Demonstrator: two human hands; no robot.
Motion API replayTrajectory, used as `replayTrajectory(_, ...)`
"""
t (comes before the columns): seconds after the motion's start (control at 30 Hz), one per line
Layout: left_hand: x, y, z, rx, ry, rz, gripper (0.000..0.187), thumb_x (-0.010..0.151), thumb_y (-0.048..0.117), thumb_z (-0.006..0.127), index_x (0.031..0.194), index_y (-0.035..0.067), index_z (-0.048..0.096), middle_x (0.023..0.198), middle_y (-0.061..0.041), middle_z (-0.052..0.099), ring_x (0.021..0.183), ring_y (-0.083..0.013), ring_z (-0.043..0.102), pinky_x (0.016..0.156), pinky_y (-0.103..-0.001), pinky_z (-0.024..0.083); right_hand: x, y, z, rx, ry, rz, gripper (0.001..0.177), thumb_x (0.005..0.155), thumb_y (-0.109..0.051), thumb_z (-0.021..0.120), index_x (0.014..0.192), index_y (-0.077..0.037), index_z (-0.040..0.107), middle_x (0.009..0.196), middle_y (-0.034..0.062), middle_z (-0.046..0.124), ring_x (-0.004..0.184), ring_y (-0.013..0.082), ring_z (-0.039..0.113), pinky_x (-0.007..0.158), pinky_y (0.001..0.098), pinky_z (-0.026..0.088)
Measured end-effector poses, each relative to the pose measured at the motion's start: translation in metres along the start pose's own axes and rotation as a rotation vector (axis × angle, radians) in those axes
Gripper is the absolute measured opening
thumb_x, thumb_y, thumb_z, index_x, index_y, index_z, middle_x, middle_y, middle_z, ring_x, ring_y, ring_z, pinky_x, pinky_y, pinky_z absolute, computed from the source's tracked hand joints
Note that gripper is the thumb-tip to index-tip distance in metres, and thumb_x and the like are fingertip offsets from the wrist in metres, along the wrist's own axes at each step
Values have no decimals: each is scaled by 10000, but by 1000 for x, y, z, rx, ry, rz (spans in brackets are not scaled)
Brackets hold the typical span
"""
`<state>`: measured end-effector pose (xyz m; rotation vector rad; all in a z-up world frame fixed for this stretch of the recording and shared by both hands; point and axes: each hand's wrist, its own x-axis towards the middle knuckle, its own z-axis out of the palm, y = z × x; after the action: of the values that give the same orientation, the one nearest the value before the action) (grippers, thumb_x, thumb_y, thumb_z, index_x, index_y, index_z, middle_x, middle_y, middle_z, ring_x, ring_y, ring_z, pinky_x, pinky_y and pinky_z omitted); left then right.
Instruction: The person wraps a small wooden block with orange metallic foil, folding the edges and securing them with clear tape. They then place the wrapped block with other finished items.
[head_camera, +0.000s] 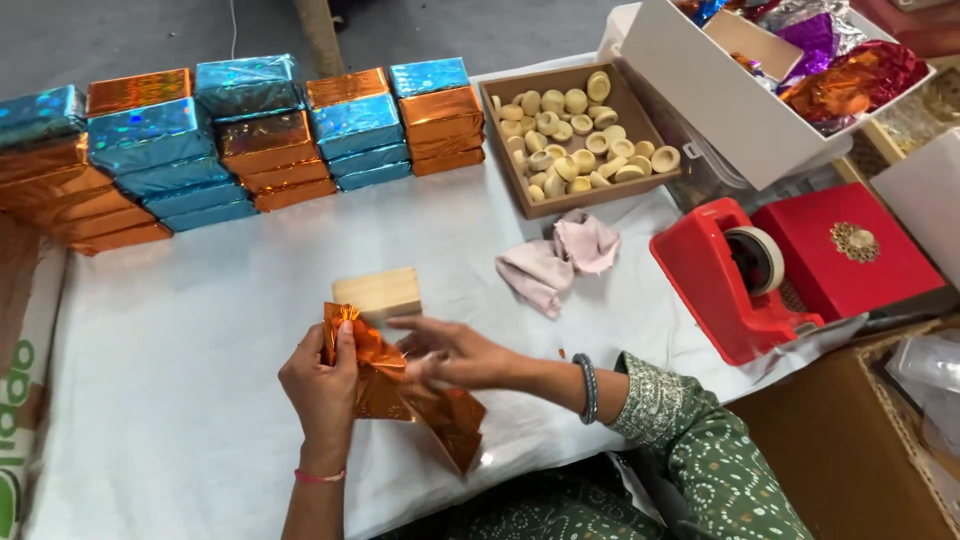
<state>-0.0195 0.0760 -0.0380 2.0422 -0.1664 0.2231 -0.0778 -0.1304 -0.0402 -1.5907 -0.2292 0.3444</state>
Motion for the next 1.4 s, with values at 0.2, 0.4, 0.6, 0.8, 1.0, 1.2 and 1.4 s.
replayTrajectory(0.2,0,15,-2,123,50,93,208,989,165,704,859,4,689,653,-45,592,510,-108,459,507,-321,388,-8,-13,16,-282,-48,27,816,891,-190,703,1576,-35,287,1285,207,663,1147,292,682,1008,406,538)
replayTrajectory(0.4,13,-17,-9,-76,-10,-109,240,1040,209,728,947,-13,728,656,-65,579,601,-87,424,549,-306,392,16,43,-26,-150,98,8,394,943,-57,572,1329,14,601,1095,135,758,1028,185,717,928,349,607)
replayTrajectory(0.6,26,-31,-28,-315,-102,-200,252,954,198,729,1110,5,773,855,6,752,733,-33,614,649,-236,542,34,55,-51,-149,236,2,198,978,-61,597,1136,-8,704,959,37,748,858,84,678,767,262,594)
replayTrajectory(0.8,33,-47,-36,-302,-67,-209,245,966,233,727,962,-12,751,698,53,626,625,-18,493,543,-237,434,37,54,-52,-169,274,54,219,994,-165,683,1068,36,724,835,26,709,742,70,596,656,252,527)
replayTrajectory(1.0,35,-50,-39,-214,-47,-178,339,968,262,732,766,-4,672,549,80,451,540,-20,334,465,-258,317,38,45,-47,-115,333,129,231,995,-186,686,1043,37,725,792,-13,693,708,52,565,609,246,490)
replayTrajectory(1.2,32,-51,-41,-150,-11,-134,364,980,260,733,755,-9,637,550,65,461,555,-23,332,473,-258,318,36,39,-50,-246,198,132,262,909,-180,767,1063,30,741,816,-5,710,763,35,602,665,228,525)
replayTrajectory(1.4,33,-63,-40,-278,0,-173,213,975,226,734,925,20,756,589,70,524,549,-19,409,497,-221,357,36,41,-53,-99,203,117,242,971,-215,718,1032,18,727,798,15,670,757,59,593,673,249,530)
